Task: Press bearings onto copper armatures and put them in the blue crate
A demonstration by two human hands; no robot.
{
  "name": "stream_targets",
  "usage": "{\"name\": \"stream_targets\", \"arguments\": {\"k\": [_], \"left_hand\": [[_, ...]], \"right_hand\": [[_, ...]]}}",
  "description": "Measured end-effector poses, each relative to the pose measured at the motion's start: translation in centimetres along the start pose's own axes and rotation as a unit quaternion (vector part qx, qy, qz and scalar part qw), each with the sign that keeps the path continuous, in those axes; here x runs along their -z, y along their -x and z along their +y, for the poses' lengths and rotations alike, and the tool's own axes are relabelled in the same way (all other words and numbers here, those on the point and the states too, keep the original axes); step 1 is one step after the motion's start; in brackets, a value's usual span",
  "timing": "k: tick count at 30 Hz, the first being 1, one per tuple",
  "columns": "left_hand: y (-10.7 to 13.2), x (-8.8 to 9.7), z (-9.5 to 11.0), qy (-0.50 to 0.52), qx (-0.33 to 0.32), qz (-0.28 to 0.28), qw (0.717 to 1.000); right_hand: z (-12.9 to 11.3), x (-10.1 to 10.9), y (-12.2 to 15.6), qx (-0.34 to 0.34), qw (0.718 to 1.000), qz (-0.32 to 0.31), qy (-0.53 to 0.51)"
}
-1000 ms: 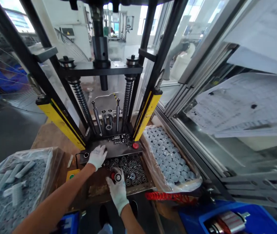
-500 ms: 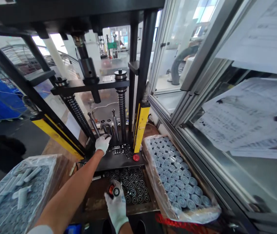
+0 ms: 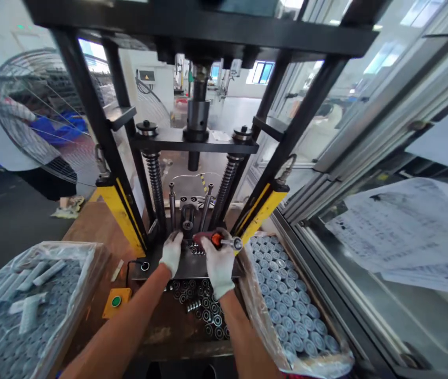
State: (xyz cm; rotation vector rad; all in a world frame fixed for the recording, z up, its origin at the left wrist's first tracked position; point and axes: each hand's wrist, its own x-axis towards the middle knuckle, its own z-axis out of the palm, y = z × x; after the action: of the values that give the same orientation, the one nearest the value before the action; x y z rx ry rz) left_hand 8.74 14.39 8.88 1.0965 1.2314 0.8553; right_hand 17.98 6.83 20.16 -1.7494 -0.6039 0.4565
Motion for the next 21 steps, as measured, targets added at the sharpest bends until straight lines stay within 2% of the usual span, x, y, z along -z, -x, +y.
{"name": "stream_targets", "arguments": {"k": [2,3,5,7,8,11,13,15,18,21], "left_hand": [[4.0,3.3,-2.5,0.004,0.011,-0.039,0.999],[6.1,5.2,-4.1,-0.018,0.023,-0.065,0.997],[10.0,9.3,-7.5,-0.091,0.041,-0.08,0.992],[12.7,13.3,-10.4,-0.169,0.044,-0.061,0.983],[13.6,15.1,-11.5,-0.203,0.024,-0.04,0.978],[14.4,19.3,-13.2,-0.323,-0.053,0.05,0.944],[14.0,20.8,-13.6,-0.393,-0.078,0.082,0.913],[13.6,21.5,-13.9,-0.425,-0.077,0.073,0.899],[13.4,21.7,-14.4,-0.421,-0.065,0.066,0.903],[13.6,21.7,-14.9,-0.411,-0.061,0.086,0.906]], "right_hand": [[-0.2,-1.7,-1.9,0.033,0.999,0.004,-0.007],[-0.1,-2.5,-2.5,0.046,0.999,0.006,-0.007],[0.5,-3.7,-3.3,0.062,0.998,0.015,-0.011],[1.1,-4.6,-3.6,0.059,0.998,0.025,-0.017],[1.3,-4.9,-3.6,0.056,0.998,0.027,-0.016],[1.1,-5.5,-3.7,0.062,0.998,0.012,0.026],[0.0,-5.9,-4.1,0.066,0.993,-0.015,0.099],[-1.5,-6.4,-4.9,0.052,0.974,-0.051,0.213],[-3.5,-7.6,-6.5,0.018,0.91,-0.116,0.398],[-4.5,-9.1,-8.3,0.016,0.861,-0.164,0.481]]}}
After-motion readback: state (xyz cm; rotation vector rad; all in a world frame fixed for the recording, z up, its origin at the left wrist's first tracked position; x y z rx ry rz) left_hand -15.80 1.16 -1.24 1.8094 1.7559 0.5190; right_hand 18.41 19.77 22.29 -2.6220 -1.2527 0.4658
